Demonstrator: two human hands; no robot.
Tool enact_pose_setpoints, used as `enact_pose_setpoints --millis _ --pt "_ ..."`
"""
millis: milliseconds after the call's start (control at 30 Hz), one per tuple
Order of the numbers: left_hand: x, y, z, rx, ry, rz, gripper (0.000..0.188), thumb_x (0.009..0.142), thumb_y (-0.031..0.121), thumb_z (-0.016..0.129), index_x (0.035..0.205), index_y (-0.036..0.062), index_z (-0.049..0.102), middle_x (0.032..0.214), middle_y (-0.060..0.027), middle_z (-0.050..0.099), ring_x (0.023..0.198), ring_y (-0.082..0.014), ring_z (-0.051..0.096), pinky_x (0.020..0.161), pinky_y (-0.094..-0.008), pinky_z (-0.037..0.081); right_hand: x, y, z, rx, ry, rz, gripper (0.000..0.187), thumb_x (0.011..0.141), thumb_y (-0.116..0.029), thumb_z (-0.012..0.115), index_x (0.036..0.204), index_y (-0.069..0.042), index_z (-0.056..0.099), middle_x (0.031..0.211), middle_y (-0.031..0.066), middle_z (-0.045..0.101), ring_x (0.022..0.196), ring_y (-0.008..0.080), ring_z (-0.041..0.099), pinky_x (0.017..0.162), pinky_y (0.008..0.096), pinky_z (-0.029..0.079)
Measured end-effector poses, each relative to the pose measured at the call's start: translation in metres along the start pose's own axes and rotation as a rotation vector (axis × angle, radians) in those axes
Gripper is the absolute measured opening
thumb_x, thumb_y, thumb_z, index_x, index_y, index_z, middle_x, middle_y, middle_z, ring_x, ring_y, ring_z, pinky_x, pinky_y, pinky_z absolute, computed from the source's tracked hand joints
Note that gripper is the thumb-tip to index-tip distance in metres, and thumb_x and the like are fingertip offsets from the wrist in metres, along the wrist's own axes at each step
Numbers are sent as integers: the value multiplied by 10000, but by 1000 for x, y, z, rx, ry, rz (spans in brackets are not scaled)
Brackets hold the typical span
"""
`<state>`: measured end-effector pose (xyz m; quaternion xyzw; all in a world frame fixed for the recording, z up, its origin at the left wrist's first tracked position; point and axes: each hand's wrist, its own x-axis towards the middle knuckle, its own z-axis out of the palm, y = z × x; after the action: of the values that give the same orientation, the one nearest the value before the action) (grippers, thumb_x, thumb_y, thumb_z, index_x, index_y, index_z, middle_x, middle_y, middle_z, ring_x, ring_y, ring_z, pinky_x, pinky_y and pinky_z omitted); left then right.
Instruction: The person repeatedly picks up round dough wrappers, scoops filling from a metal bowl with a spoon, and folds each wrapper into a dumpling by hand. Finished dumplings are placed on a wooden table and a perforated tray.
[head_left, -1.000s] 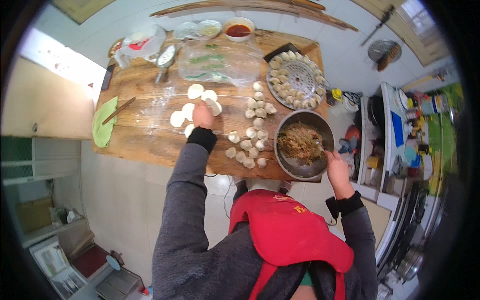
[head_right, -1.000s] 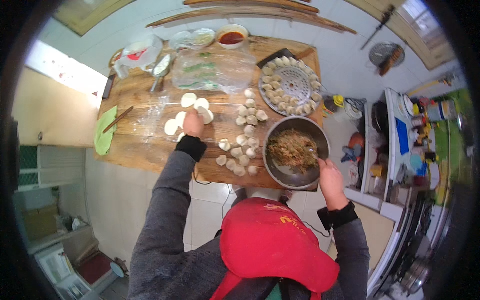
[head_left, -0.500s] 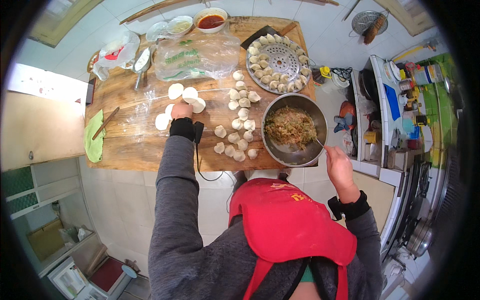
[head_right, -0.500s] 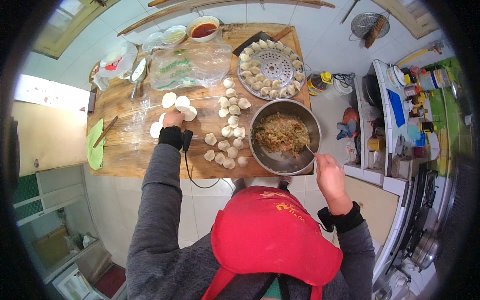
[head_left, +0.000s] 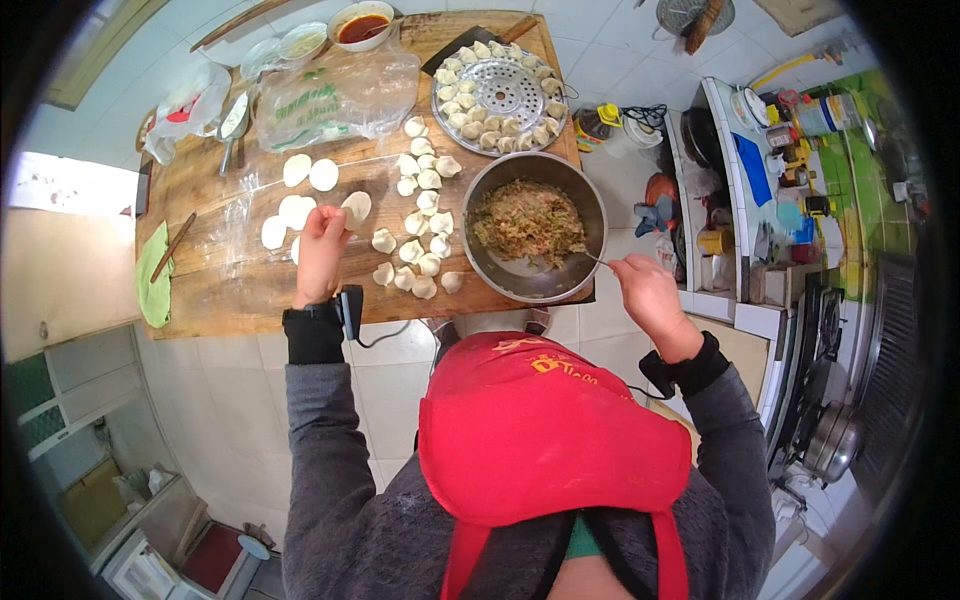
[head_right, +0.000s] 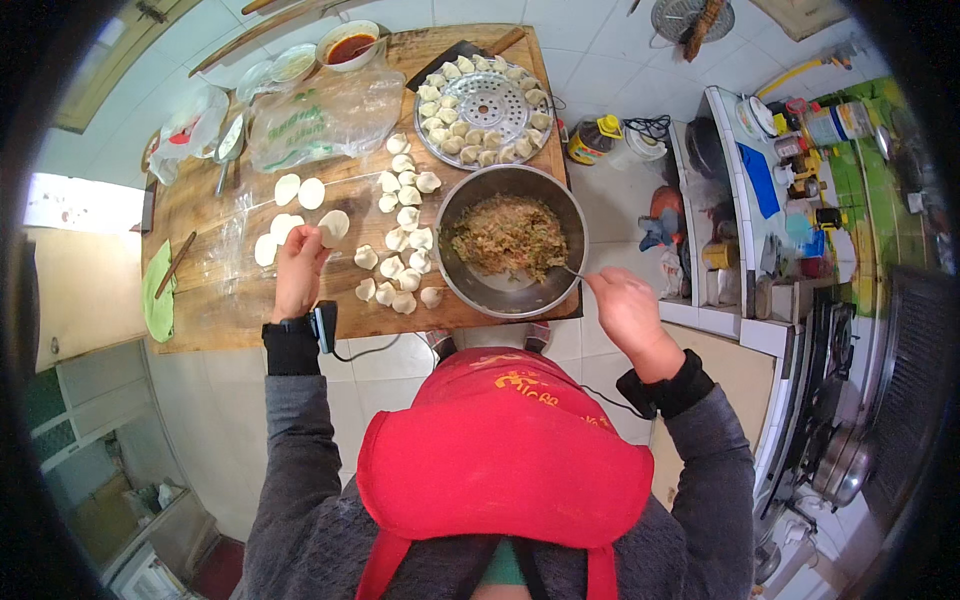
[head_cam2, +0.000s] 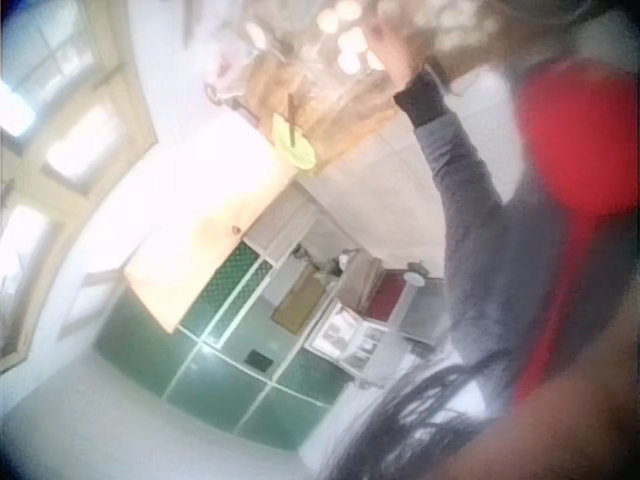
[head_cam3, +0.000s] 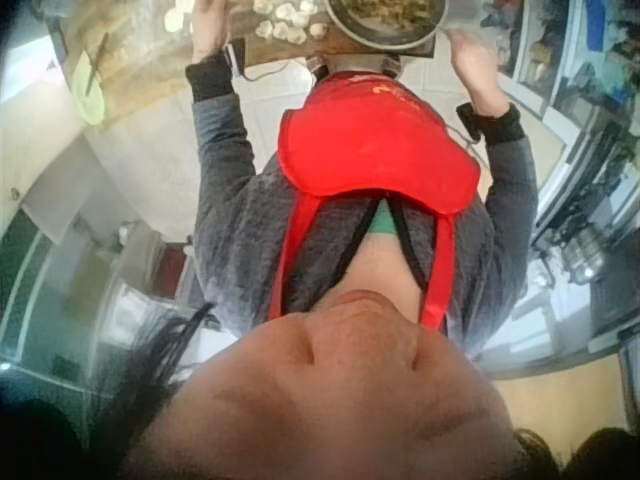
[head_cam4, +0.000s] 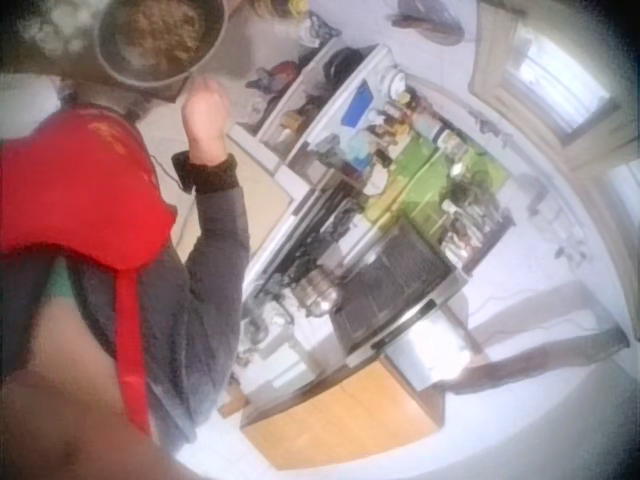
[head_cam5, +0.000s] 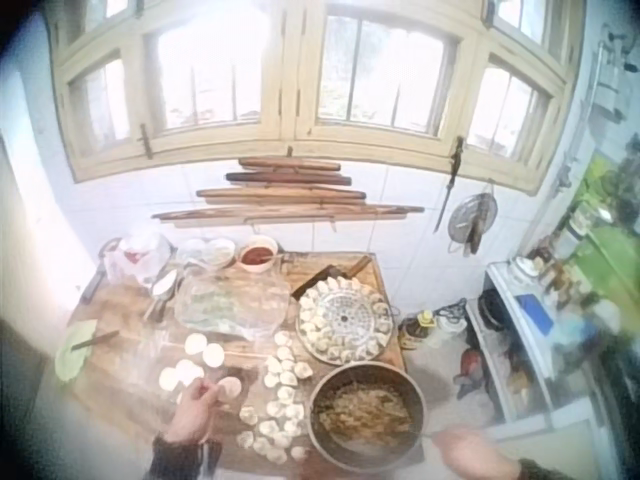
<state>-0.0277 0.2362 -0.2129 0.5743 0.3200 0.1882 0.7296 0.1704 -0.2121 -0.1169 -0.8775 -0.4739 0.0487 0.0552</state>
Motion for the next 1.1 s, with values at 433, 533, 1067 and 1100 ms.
enact_pose_setpoints --millis 433,533,1067,1100 --pt "-143 -19 58 -679 -68 -272 272 1005 132 569 1248 9 577 1219 -103 661 1099 -201 657 960 -351 552 31 18 36 23 -69 -137 53 770 -38 576 793 -47 623 839 109 618 850 313 648 735 410 536" --pt "-163 -29 62 -662 -47 -327 258 1005 122 566 1241 19 582 1195 -96 669 1079 -192 662 945 -345 557 36 19 39 8 -161 -129 59 758 -49 587 776 -54 642 827 114 628 821 326 661 725 426 542" --pt "-190 -12 101 -574 -70 -379 245 998 71 555 1228 -14 556 1218 -167 658 1098 -220 649 938 -331 539 36 6 35 394 -354 33 173 803 -130 657 929 -66 755 884 154 714 852 345 683 779 412 550" --pt "-191 -12 102 -572 -77 -380 238 999 66 555 1223 -15 560 1206 -166 665 1075 -208 657 919 -313 544 36 6 34 441 -364 68 180 799 -134 664 938 -67 756 879 157 713 832 343 687 764 405 552"
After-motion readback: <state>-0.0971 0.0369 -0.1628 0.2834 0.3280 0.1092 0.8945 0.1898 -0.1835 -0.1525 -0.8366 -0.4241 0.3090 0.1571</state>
